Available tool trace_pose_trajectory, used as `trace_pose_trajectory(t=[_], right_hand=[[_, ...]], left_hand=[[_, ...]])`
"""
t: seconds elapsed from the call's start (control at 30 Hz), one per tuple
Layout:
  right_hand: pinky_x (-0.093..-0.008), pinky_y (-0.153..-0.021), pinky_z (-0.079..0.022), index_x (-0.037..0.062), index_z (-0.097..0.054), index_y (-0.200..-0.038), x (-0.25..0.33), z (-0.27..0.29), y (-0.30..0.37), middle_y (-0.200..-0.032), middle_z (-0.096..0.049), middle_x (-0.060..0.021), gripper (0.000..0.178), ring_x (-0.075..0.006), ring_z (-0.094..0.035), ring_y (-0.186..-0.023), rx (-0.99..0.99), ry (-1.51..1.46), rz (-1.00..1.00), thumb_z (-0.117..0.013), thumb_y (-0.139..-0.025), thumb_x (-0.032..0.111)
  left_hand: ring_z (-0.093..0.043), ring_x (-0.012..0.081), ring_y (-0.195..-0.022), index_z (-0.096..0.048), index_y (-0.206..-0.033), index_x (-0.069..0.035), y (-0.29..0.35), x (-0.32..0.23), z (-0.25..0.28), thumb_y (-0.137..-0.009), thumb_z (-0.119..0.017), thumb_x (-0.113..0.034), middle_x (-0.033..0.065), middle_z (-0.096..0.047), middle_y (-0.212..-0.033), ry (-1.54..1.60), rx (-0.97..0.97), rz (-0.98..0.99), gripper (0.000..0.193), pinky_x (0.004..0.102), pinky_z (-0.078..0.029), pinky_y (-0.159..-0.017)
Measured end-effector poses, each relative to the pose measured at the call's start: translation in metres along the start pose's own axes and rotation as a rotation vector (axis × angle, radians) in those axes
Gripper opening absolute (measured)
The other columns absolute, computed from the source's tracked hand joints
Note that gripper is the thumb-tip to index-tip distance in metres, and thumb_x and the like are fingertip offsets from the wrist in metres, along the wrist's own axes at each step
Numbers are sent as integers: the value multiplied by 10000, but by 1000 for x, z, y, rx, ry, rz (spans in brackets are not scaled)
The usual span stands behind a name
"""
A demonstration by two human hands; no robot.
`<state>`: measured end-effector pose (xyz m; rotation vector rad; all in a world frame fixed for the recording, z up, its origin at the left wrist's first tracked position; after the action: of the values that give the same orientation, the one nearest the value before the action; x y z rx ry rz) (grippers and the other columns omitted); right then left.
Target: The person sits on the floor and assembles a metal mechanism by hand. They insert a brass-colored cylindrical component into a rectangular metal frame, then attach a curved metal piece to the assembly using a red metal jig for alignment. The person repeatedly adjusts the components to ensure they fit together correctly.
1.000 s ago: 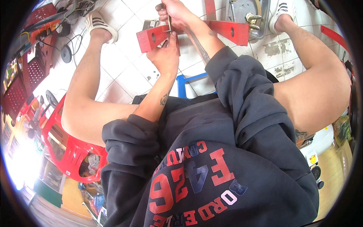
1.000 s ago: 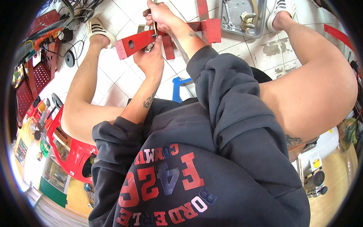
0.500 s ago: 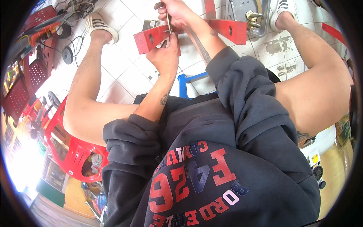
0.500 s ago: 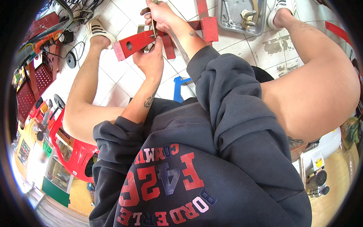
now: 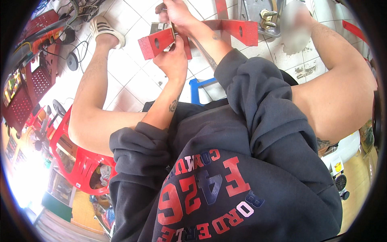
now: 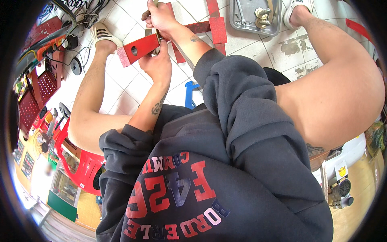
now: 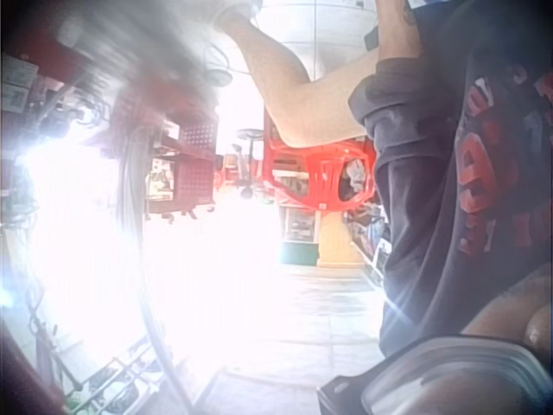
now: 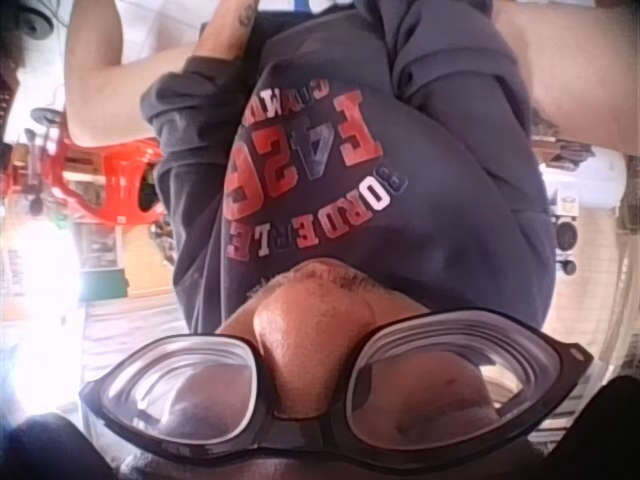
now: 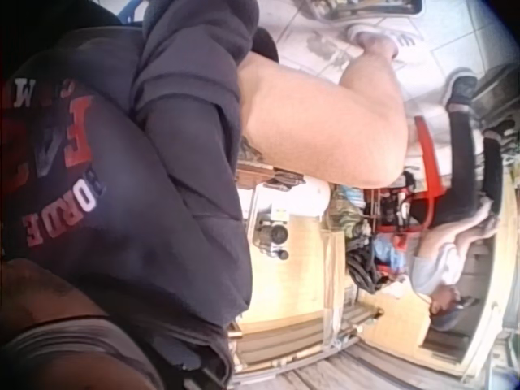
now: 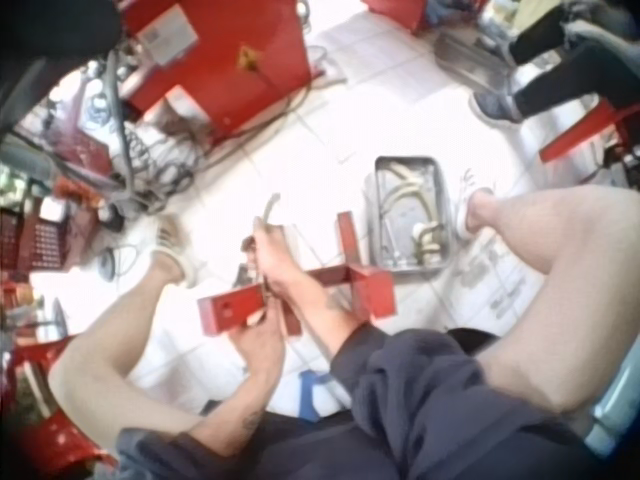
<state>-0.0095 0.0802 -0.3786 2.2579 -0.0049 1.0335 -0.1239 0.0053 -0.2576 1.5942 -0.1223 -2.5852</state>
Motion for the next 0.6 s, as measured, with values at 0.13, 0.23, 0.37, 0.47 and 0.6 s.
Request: trace_pose_trajectory(t=[0.13, 0.23, 0.37, 0.47, 0.6], right_hand=[[-322, -611, -482, -13, -640, -925, 28, -18, 7, -832, -664, -131, 530, -164, -550, -669, 36, 236, 109, -355, -1048, 417], [-356, -663, -492, -2, -651, -931, 49, -19, 11, -849, -681, -132, 507, -200, -588, -741, 126, 239, 161, -361, -1039, 399], [-268, -614, -399, 65, -737, -963, 96, -35, 23, -732, -615, 23, 406, -61, -490, -670, 263, 230, 342, -473, -1011, 369], [-237, -592, -391, 36, -734, -1055, 85, -31, 47, -805, -617, 14, 412, -69, -505, -681, 229, 63, 104, -438, -1017, 320], [-268, -588, -390, 32, -707, -1096, 95, -30, 69, -662, -583, -14, 381, -99, -490, -617, 3, 129, 514, -438, -991, 281]], left_hand=[[-602, 160, -839, -666, -974, 28, -2, -1, 2, -799, -760, -102, 89, -680, -914, -54, -12, 26, 238, 331, -471, -794], [-604, 165, -849, -666, -972, 28, -2, -1, 0, -790, -762, -93, 89, -679, -916, 21, -8, 58, 239, 339, -470, -808], [-604, 172, -846, -670, -968, 32, -5, -3, 0, -786, -769, -77, 93, -680, -917, 27, -26, 23, 234, 342, -472, -806], [-603, 179, -835, -669, -956, 38, -3, -3, 1, -788, -771, -66, 93, -675, -902, -10, -29, 10, 222, 343, -473, -801], [-584, 161, -863, -595, -1012, 32, -1, 10, -3, -823, -738, -37, 70, -629, -970, 63, -19, -26, 246, 340, -479, -794]])
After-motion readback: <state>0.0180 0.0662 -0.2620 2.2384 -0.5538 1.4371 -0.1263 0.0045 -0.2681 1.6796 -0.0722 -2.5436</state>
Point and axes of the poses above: each hand's wrist, its own y-axis away from the middle knuckle, its own z-axis out of the back of the hand, x = y × z, the point moved 9 cm from there along -y, towards the middle knuckle
